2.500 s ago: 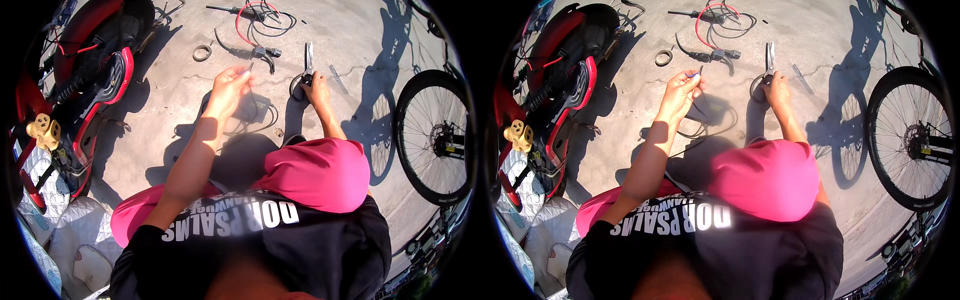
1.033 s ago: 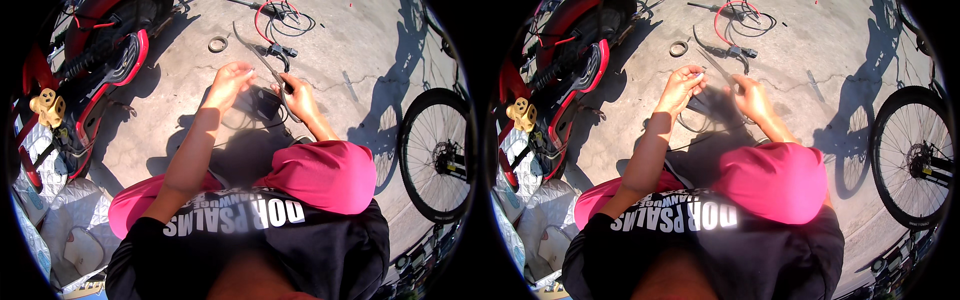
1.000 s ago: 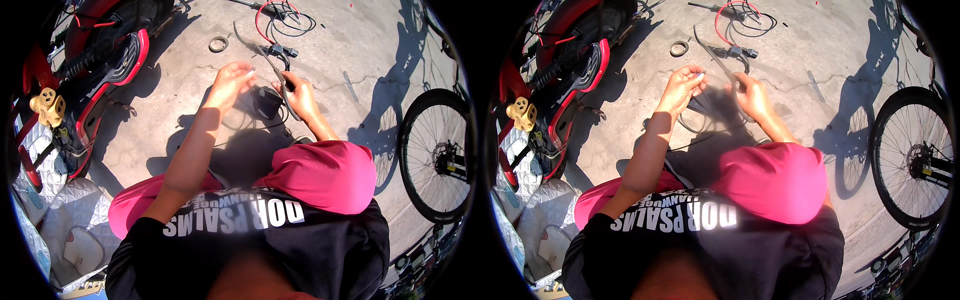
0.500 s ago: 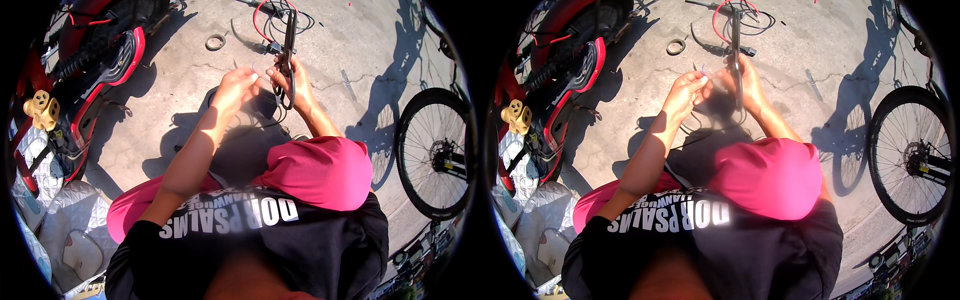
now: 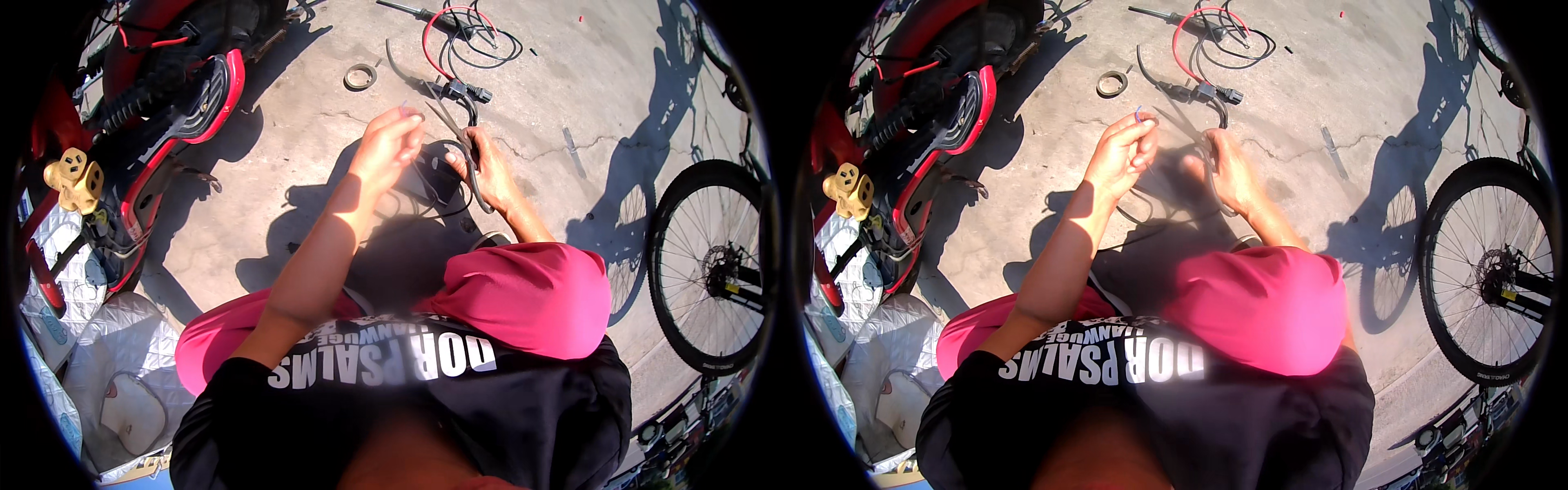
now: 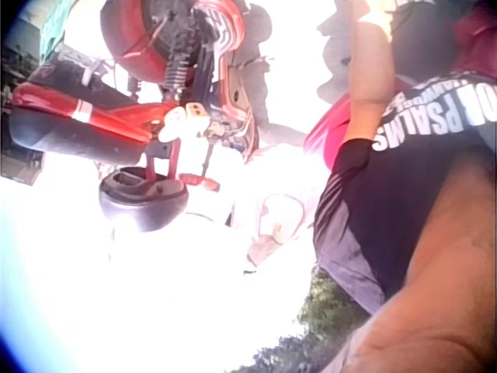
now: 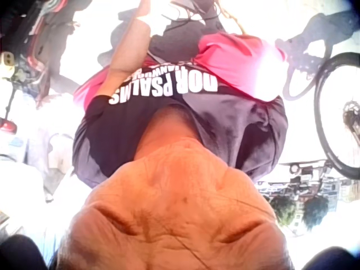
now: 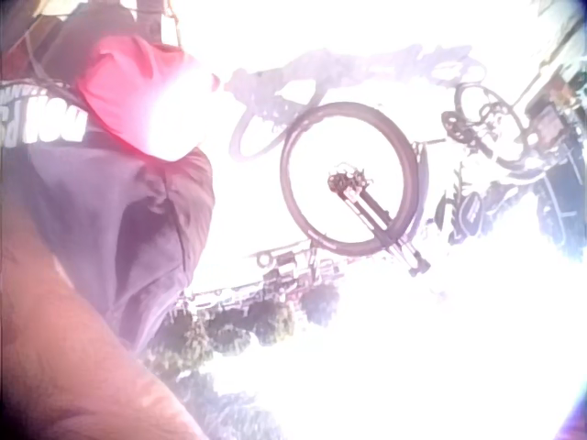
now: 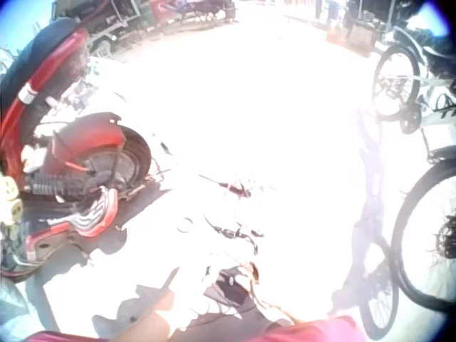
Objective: The person sits on the ground and repairs an electrical cable by stripping the insulation, twisting the exposed wires, and wrapping the connection with electrical tape. They then connect the repaired cable to a red electric scooter and secure the connection with additional tape.
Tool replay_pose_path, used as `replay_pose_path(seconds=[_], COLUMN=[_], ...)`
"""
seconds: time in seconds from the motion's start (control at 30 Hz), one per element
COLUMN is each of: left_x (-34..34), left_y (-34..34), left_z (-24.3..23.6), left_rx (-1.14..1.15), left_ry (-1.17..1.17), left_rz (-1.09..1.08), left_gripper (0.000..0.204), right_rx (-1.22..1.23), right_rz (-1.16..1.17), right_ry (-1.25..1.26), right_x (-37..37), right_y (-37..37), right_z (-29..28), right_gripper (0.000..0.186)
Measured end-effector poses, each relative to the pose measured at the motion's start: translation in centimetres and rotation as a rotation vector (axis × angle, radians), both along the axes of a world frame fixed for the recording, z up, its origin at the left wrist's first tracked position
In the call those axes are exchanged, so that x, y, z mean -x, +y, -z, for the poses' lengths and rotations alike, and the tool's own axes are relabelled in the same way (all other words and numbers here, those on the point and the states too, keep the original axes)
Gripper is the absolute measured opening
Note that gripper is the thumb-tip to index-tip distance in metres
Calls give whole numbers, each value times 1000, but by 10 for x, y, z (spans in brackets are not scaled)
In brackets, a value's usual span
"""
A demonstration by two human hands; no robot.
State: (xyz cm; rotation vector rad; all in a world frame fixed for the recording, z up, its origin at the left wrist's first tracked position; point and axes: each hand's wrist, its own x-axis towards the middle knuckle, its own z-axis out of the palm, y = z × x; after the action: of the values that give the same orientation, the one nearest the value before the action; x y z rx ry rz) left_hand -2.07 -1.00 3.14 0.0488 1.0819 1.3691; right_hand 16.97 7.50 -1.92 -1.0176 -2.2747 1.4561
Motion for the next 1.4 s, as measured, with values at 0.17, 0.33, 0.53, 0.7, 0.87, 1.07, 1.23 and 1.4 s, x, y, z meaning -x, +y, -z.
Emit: replay_pose_path(seconds=[0.17, 0.33, 0.53, 0.7, 0.87, 1.07, 1.23, 1.4], left_x=[-1, -3, 2, 2, 3, -1, -4, -4], left_y=[1, 2, 0, -1, -3, 0, 0, 2], left_z=[8, -2, 2, 4, 9, 9, 7, 1], left_rx=[-76, -4, -25, -32, -50, -65, -46, -18], left_ry=[57, 95, 32, 35, 19, 102, 307, 367], left_rz=[55, 67, 123, 142, 137, 95, 66, 93], left_gripper=[7, 8, 7, 8, 10, 9, 6, 6], right_rx=[71, -21, -140, -238, -198, -166, -201, -208], right_rz=[20, 21, 20, 17, 36, 78, 53, 49], right_ry=[20, 68, 64, 25, 38, 54, 41, 36], right_x=[7, 8, 8, 7, 6, 10, 10, 9], right_y=[-9, -7, -9, -10, -11, -17, -15, -12], right_z=[-3, -3, -6, -5, -2, -5, -8, -12], right_gripper=[46, 41, 35, 34, 33, 34, 35, 34])
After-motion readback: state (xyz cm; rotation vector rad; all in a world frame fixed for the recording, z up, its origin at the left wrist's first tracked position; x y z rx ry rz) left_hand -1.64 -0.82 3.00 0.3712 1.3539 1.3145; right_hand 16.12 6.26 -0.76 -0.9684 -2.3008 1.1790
